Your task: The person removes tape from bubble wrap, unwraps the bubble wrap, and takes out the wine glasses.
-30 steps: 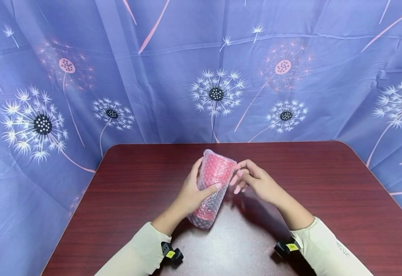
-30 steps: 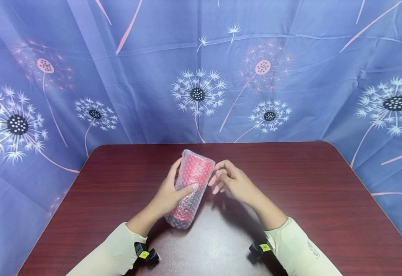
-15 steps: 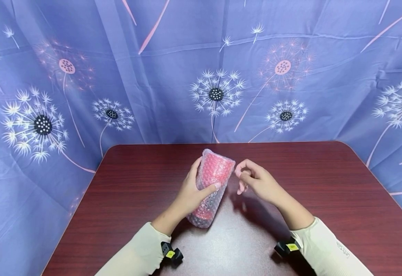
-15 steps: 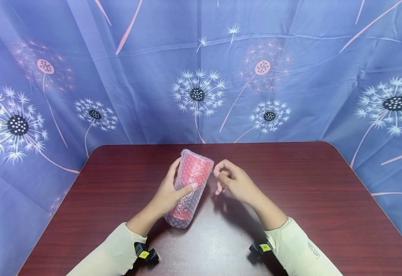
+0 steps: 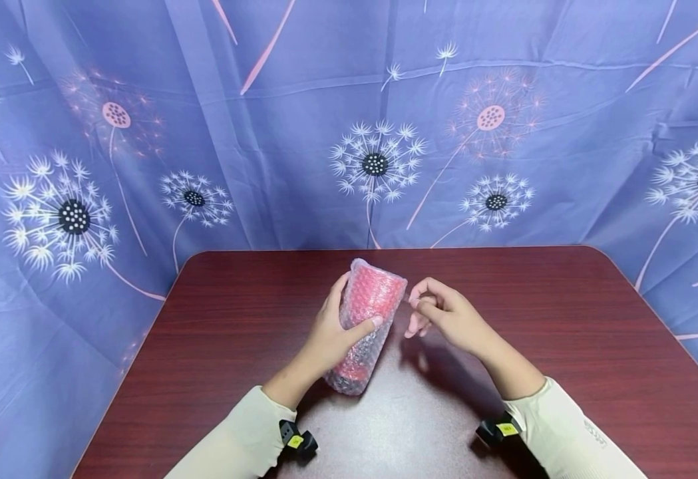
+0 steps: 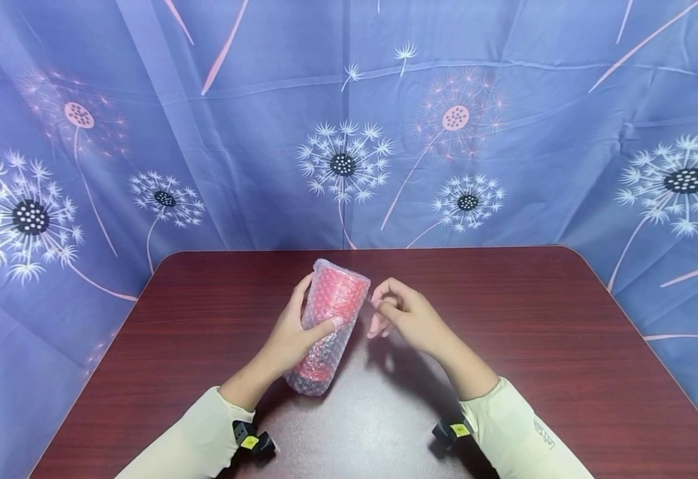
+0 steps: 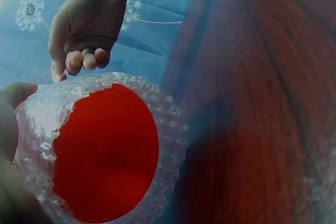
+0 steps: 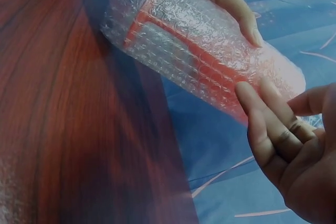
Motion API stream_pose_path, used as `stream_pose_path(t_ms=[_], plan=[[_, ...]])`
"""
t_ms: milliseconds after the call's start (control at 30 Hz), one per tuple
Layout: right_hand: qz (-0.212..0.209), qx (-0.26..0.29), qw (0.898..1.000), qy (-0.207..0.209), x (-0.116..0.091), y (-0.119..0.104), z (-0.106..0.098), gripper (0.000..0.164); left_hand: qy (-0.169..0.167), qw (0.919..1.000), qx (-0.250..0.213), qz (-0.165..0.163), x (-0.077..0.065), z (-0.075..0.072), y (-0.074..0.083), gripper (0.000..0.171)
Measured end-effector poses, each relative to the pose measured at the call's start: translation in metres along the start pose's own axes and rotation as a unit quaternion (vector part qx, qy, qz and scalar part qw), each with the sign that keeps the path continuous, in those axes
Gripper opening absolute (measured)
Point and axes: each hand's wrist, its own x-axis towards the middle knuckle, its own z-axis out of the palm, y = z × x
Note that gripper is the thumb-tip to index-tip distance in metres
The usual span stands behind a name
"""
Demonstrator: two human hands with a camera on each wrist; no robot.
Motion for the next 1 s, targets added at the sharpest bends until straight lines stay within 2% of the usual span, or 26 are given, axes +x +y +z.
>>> stream_pose_path(t_ms=[300,500,733,867,1000], plan=[[0.013,-0.006,1.0,0.001,0.0031,0.0052,0.0017,0.021,-0.017,0.9999,0.0,0.003,-0.0005,0.0005,-0.0011,0.096],[0.018,-0.007,1.0,-0.01,0.0027,0.004,0.0021,0.022,-0.038,0.9993,-0.002,0.004,-0.0009,-0.0004,-0.0014,0.096],[0.011,-0.025,1.0,-0.007,0.0022,0.0047,0.0009,0.02,-0.047,0.9986,0.012,0.021,-0.0012,-0.0019,-0.0001,0.095],[0.012,-0.021,1.0,-0.011,0.0027,0.0064,0.0007,0.023,-0.044,0.9986,0.012,0.027,-0.0011,-0.002,-0.0006,0.094],[0.016,-0.027,0.999,-0.013,0.0034,0.0066,0.001,0.025,-0.029,0.9994,0.009,0.019,-0.0003,-0.0018,-0.001,0.093]])
